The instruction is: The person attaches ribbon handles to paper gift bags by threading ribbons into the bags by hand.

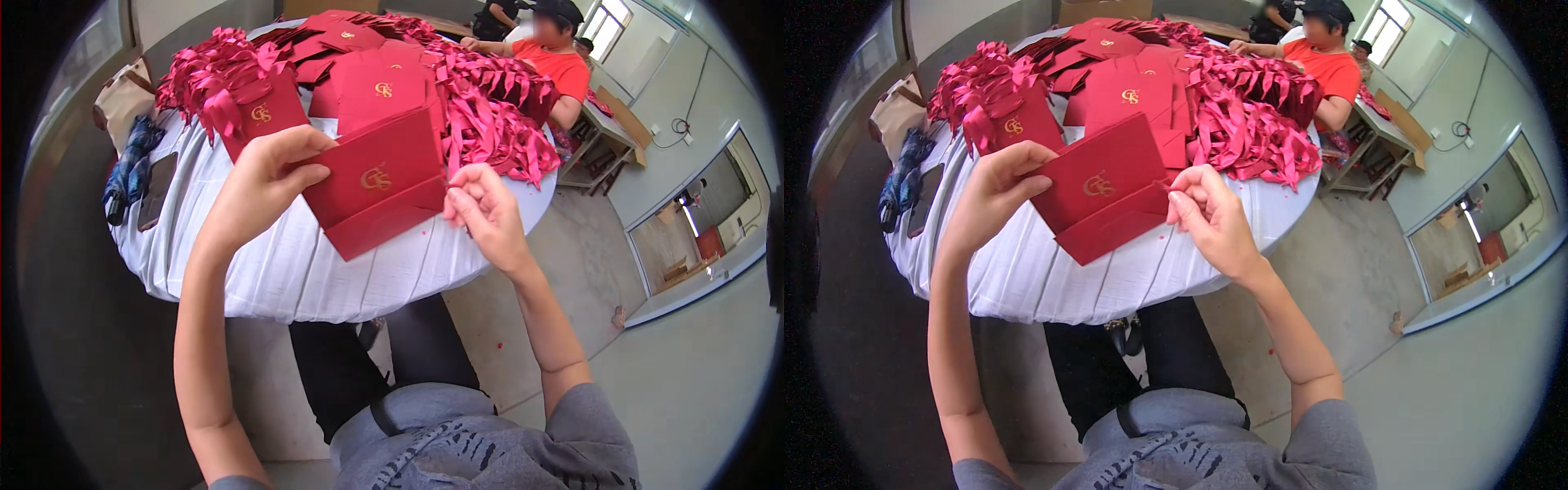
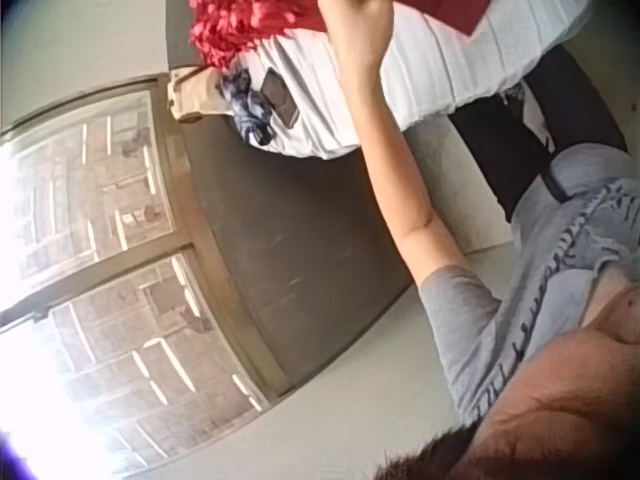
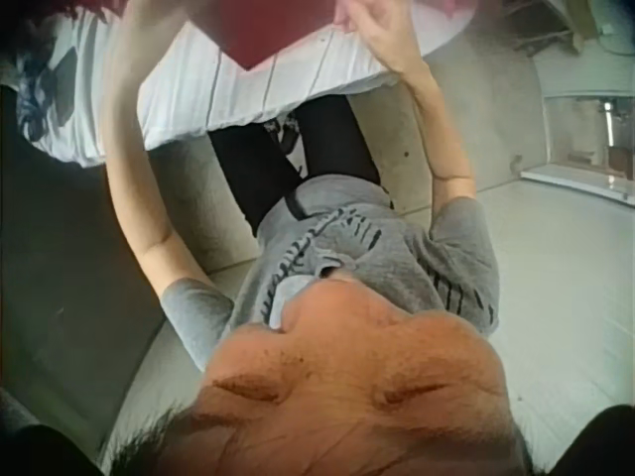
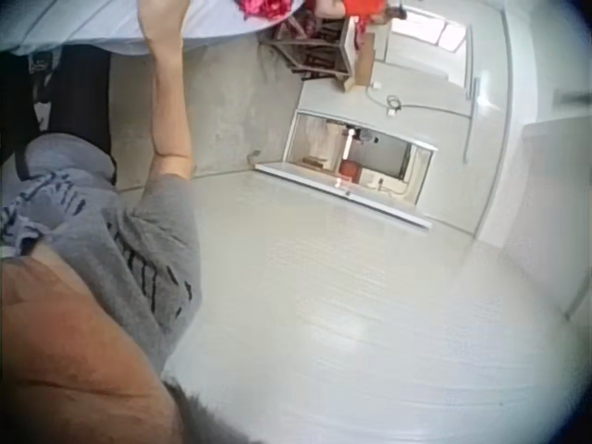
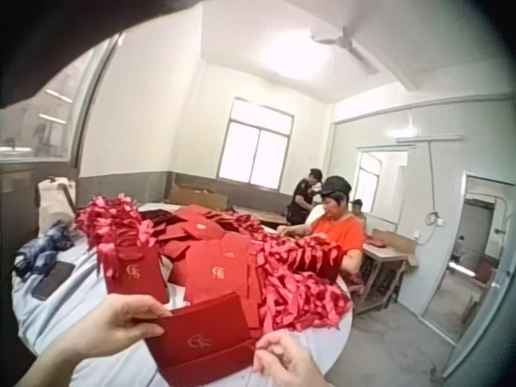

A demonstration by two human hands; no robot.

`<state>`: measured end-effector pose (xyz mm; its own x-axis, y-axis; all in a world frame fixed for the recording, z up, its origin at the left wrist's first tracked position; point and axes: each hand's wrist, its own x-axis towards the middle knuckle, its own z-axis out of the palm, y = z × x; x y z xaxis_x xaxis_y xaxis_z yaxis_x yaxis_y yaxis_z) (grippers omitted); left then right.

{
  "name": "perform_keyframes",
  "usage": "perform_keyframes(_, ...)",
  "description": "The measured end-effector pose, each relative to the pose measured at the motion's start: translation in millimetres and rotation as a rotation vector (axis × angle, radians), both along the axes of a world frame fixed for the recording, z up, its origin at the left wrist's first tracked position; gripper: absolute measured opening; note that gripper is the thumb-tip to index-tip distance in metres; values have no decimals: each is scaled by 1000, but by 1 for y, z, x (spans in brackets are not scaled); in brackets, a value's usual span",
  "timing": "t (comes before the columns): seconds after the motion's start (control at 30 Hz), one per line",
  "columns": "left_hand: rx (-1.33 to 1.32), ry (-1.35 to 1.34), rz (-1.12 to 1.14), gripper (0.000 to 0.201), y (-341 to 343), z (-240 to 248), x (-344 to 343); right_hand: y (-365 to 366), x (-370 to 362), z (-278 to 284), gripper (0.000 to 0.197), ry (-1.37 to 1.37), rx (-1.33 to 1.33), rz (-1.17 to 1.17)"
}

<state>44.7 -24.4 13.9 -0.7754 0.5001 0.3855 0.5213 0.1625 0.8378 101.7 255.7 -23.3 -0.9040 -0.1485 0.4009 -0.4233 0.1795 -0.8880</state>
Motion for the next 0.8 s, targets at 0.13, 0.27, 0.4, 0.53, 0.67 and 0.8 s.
perform_keyframes(0.13, 66, -188, -105, 22, 4, -11, -16, -20, 0, 11, 6, 13, 6, -52)
perform_keyframes(0.27, 106, -312, -157, 25, 5, -23, -24, -41, -17, 3, 8, 139, 69, -109)
perform_keyframes(0.4, 110, -336, -141, 27, 1, -27, -29, -64, -27, 4, 10, 231, 182, -143)
perform_keyframes(0.53, 125, -363, -171, 31, -2, -28, -30, -74, -31, 6, 12, 220, 356, -162)
perform_keyframes(0.67, 163, -433, -258, 33, -3, -25, -33, -79, -35, 4, 15, 336, 334, -256)
perform_keyframes(0.8, 124, -421, -254, 34, -2, -28, -37, -77, -36, 8, 15, 246, 338, -258)
